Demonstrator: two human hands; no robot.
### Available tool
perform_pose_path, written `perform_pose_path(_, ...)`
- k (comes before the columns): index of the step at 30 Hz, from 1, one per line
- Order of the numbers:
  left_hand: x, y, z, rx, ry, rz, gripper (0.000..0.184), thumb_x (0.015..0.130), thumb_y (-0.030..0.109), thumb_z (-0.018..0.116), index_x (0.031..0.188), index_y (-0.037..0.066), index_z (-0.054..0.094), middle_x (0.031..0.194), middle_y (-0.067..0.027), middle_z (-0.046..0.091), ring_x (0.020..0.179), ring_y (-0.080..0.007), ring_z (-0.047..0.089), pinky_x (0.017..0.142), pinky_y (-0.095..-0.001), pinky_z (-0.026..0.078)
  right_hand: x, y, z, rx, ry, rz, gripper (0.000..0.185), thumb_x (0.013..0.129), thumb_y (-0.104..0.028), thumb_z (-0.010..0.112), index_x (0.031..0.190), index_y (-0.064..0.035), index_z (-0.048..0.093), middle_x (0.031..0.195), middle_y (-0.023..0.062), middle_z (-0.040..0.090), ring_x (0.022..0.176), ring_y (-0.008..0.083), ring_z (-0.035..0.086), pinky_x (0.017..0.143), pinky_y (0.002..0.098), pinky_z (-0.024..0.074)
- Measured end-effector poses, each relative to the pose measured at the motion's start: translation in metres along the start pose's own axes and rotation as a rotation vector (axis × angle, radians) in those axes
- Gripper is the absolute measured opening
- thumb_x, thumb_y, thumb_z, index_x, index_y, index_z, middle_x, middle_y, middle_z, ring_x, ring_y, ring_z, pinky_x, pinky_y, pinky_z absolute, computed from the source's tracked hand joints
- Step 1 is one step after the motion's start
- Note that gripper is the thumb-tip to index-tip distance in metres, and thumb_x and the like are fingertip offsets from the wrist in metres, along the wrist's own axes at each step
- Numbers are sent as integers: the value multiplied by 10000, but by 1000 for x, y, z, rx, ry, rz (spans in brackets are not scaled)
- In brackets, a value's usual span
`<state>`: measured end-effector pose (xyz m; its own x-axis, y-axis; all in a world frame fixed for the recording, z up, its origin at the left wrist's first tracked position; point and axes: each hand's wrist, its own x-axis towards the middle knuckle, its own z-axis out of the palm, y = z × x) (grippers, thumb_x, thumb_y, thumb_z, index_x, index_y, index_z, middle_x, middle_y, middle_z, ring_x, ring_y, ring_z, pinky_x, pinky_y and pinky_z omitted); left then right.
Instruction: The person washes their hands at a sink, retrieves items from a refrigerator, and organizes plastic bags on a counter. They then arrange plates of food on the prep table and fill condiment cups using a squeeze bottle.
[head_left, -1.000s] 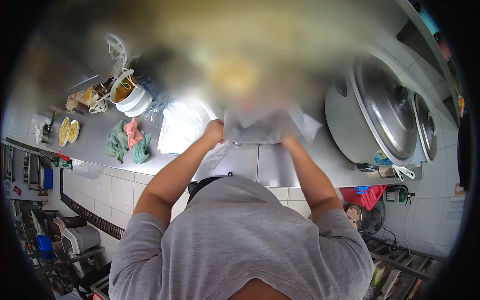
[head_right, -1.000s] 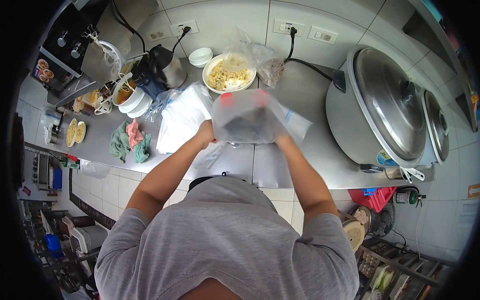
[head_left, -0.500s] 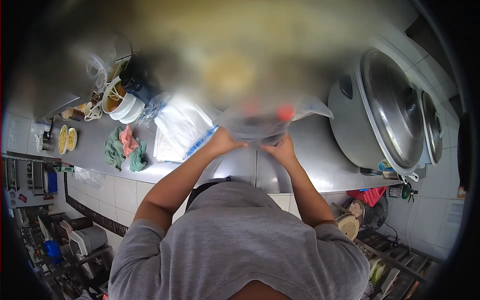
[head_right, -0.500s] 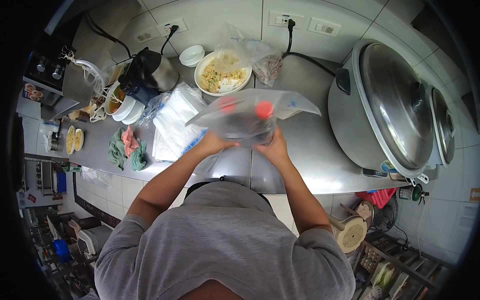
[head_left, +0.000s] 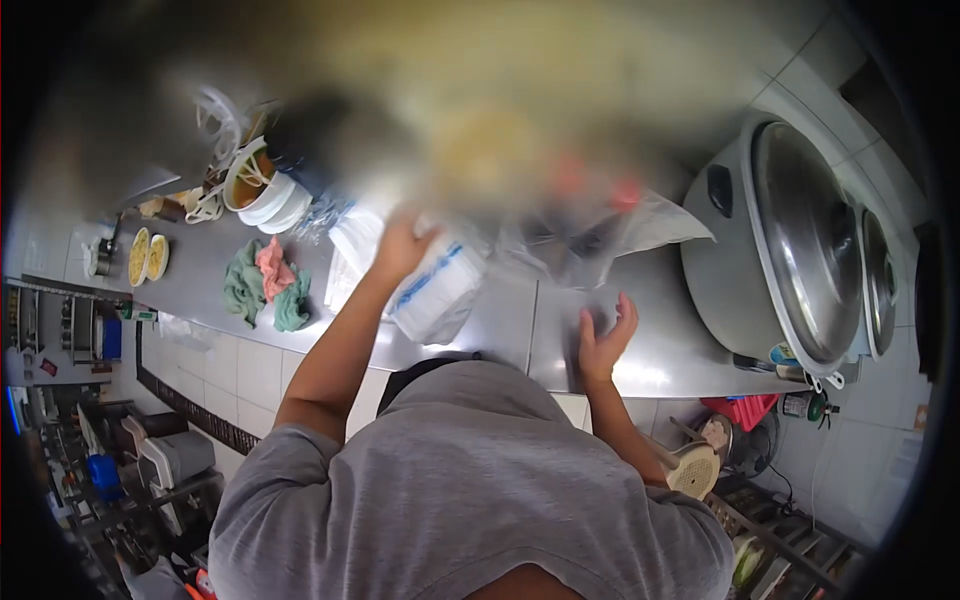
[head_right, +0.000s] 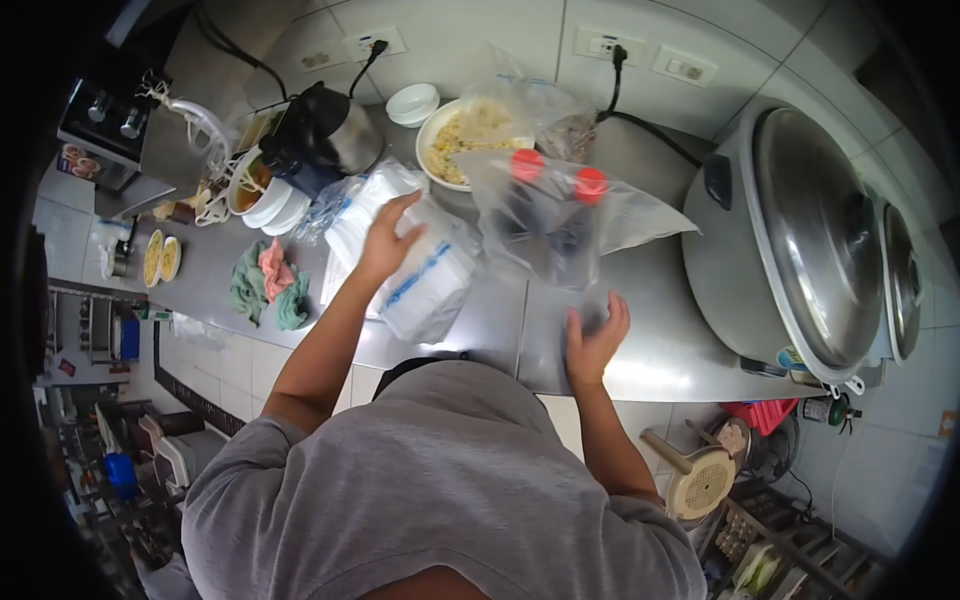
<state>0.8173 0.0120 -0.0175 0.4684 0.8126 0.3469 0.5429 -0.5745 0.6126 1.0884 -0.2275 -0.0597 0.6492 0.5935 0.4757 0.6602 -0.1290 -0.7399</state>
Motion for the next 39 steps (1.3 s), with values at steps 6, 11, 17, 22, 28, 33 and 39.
perform_pose_path(6,-39,-50,-32,455,-11,-116,239,710,111,717,929,95,624,1303,-112,474,1310,-310,319,1075,-592,119,-7,-99,65,125,-549,-316,225,799,-163,657,988,-45,630,958,127,603,914,321,557,832,406,427)
perform_pose_path(11,-39,-42,-60,419,-33,-33,278,643,125,764,692,86,493,1120,-80,551,1249,-307,399,1097,-581,74,-2,-136,160,-110,-496,-328,224,757,-141,667,963,-64,625,975,93,579,957,303,520,849,439,392)
perform_pose_path(17,-46,-48,-131,125,-217,-113,324,597,199,813,775,93,564,876,-47,538,976,-261,521,1015,-462,277,6,-176,155,48,-552,-269,157,700,-65,664,833,-59,580,899,103,582,900,312,551,784,411,428)
perform_pose_path(22,-57,-15,-219,194,-318,209,316,610,200,817,818,103,600,992,-43,565,1031,-250,506,959,-443,323,-1,-245,80,15,-817,-91,176,664,-33,730,757,-44,581,737,97,559,698,233,567,635,339,444)
perform_pose_path(28,-70,45,-310,-151,-523,270,259,645,45,766,855,89,621,938,-35,663,982,-207,605,919,-408,401,-23,-310,-24,570,-978,100,181,687,-74,777,740,-20,613,747,45,620,707,156,585,647,297,457)
perform_pose_path(33,-82,85,-330,-810,-211,165,237,734,32,732,951,6,639,763,-31,666,670,-83,602,634,-224,457,-13,-342,-88,589,-686,-104,114,742,-63,733,735,-8,633,810,93,668,755,173,621,656,274,477)
perform_pose_path(39,-40,128,-232,-653,-778,6,158,861,172,633,837,16,634,741,-20,641,668,-86,581,633,-236,461,27,-287,-124,1172,-485,-97,114,845,-113,610,832,-1,597,725,94,612,637,176,586,598,301,486)
